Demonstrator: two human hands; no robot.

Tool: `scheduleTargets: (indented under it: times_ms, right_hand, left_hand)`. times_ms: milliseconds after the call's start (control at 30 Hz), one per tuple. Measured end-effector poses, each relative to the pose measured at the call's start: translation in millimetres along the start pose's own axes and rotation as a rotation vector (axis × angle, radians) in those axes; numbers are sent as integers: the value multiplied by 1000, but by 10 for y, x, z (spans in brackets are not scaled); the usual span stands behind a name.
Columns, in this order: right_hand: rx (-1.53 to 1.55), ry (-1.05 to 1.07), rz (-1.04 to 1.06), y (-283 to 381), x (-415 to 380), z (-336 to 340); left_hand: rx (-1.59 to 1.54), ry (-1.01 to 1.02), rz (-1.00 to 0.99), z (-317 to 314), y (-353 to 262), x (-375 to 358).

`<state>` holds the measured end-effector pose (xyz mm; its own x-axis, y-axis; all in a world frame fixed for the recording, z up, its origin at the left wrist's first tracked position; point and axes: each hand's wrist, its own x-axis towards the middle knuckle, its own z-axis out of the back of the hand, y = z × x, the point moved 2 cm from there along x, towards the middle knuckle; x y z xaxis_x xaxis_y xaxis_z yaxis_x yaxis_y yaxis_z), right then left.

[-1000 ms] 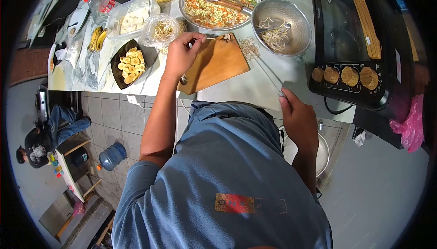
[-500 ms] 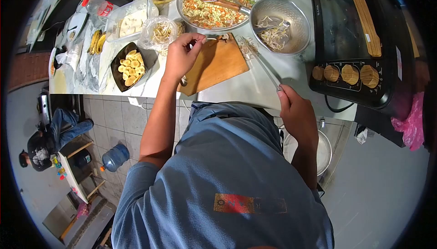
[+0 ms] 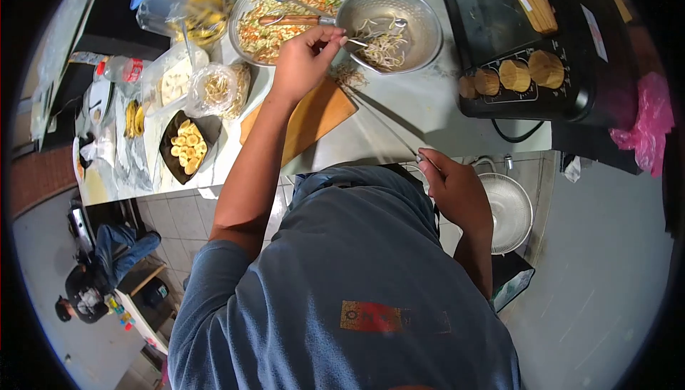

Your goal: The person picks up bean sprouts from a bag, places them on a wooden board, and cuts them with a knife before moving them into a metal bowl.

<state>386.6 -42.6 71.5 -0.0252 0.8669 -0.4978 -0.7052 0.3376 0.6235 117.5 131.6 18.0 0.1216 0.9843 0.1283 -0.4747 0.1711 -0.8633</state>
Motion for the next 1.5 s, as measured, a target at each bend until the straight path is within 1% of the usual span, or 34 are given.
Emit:
scheduleTargets:
  times_ms: [67,100,167,200,267,333,433,467,533,567,600,700,767,833,900,967,1000,1067,1200,1300,1367,1500]
  right_hand:
    - [-14,3,-5,7,-45,12]
    - [-12,0,-10,-1,-59,11]
    - [-25,3,-24,-16,-61,7]
    - [-29,7,-20,-32,-51,-1]
    - [16,3,43,-48,-12,-28]
    - [14,35,70,3,51,-54]
    - [-25,96,81,177,136,-56]
    - [-57,126,65,244,164,-62]
    - [-97,155,97,342,230,-91]
    - [-124,169,113,387,261,-110]
    - [-135,185,128,424,286,-126]
    - [-126,215,156,498,342,-167]
    - [-114,182,240,525,365,-185]
    - [-113,206,242,554,391,-196]
    - [-102,225,235,594,406,-203]
    - [-123,270,168,641,406,-193]
    - [-126,272,171,637,411,-201]
    - [-138,253,215,628,416,-212]
    - [-152,255,201,616,409,-206]
    - [-153,241,228,565,422,-204]
    - [-172,241,283,514,432,-207]
    - [-171,217,286,468,424,-216]
  left_hand:
    - [-91,-43,-6,-83,-2,58]
    - [-93,-38,-7,-82,-9,54]
    - [-123,11,64,-18,9,22]
    - [-122,5,67,45,35,-18]
    - [-116,13,135,229,153,-151]
    - [-99,-23,127,466,302,-322]
    - [-143,55,375,819,301,-659]
    - [-144,33,384,915,315,-776]
    - [-90,126,516,1076,378,-1026]
    - [-47,139,529,1126,431,-1156]
    - [59,134,431,1147,476,-1243]
    - [376,100,463,1191,545,-1507]
    - [399,71,448,1187,593,-1619]
    - [457,19,376,1125,694,-1731]
    - [447,-9,383,1085,733,-1761]
    - [450,-29,406,1041,697,-1749]
    - [449,-33,409,1030,686,-1751]
    - [456,-50,420,1017,681,-1756]
    - [420,-90,406,1044,705,-1768]
    - [398,-108,399,1081,707,-1764]
    - [404,-130,372,1085,741,-1762]
    - [432,-60,367,1000,657,-1734]
